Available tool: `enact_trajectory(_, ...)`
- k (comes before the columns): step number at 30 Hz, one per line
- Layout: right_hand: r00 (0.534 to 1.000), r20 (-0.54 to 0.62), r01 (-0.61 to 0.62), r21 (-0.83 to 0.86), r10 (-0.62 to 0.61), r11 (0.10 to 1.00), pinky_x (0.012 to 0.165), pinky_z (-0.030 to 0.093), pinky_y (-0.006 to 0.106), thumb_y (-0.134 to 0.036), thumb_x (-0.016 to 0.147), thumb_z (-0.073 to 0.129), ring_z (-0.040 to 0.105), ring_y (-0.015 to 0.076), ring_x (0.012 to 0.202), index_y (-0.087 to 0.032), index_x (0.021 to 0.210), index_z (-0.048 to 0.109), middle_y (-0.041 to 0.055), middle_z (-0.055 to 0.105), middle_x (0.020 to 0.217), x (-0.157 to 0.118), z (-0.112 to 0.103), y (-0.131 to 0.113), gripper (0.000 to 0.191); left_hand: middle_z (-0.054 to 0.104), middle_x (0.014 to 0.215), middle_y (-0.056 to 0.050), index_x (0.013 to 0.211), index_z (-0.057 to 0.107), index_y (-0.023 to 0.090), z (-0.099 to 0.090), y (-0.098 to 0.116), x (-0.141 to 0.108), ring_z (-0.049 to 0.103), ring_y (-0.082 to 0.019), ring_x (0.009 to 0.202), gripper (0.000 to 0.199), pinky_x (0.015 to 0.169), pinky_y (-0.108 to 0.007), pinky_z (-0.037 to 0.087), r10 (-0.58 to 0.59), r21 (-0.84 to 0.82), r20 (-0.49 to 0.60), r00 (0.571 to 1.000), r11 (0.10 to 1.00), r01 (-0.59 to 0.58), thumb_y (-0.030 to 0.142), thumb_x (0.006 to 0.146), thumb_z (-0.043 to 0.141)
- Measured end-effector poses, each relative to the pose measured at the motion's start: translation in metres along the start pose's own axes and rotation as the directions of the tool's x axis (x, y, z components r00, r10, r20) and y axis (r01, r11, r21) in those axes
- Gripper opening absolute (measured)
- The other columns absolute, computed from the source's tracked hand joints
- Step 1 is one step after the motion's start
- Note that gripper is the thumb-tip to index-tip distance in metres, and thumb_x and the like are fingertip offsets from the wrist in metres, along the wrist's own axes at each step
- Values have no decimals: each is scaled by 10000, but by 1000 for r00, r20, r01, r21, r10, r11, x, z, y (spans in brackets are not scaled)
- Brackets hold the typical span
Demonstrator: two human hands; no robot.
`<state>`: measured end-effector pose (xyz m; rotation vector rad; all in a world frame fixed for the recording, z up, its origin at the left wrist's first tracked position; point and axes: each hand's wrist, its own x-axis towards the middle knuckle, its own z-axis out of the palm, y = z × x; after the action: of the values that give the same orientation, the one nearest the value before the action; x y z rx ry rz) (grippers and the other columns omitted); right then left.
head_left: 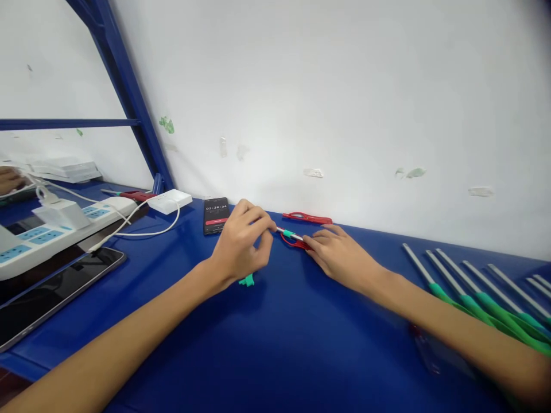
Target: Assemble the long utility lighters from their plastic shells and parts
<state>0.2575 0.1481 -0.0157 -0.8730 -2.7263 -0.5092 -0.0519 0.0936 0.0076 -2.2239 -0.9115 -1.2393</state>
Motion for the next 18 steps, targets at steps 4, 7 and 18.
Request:
enact_trajectory(4,999,-26,27,11,-27,1000,1164,739,569,-414,1223,875,851,286,1227,-215,1480,811,95,846,1406,-38,-18,-24,332,839,1442,-113,1460,816,207,3,4,-4,851,-275,1195,330,1039,-478,774,-19,-18,-6,1000,1000,19,445,1237,866)
enact_trajectory(7,995,-53,82,39,-80,996,1230,718,594,-288,1230,845,868,285,1258,-216,1519,806,85,868,1394,-74,-40,-31,300,847,1374,-97,1412,821,201,4,18,-7,848,-256,1134,300,998,-450,772,8,-70,-4,1000,998,-9,444,1239,863)
enact_trajectory(18,980,-201,12,99,9,995,1350,632,642,-362,1307,619,874,334,1354,-287,1560,859,73,938,1407,-133,-62,-10,357,685,910,33,1134,782,201,12,74,-1,667,-202,831,78,880,-387,627,83,-114,217,973,992,-59,235,1199,805)
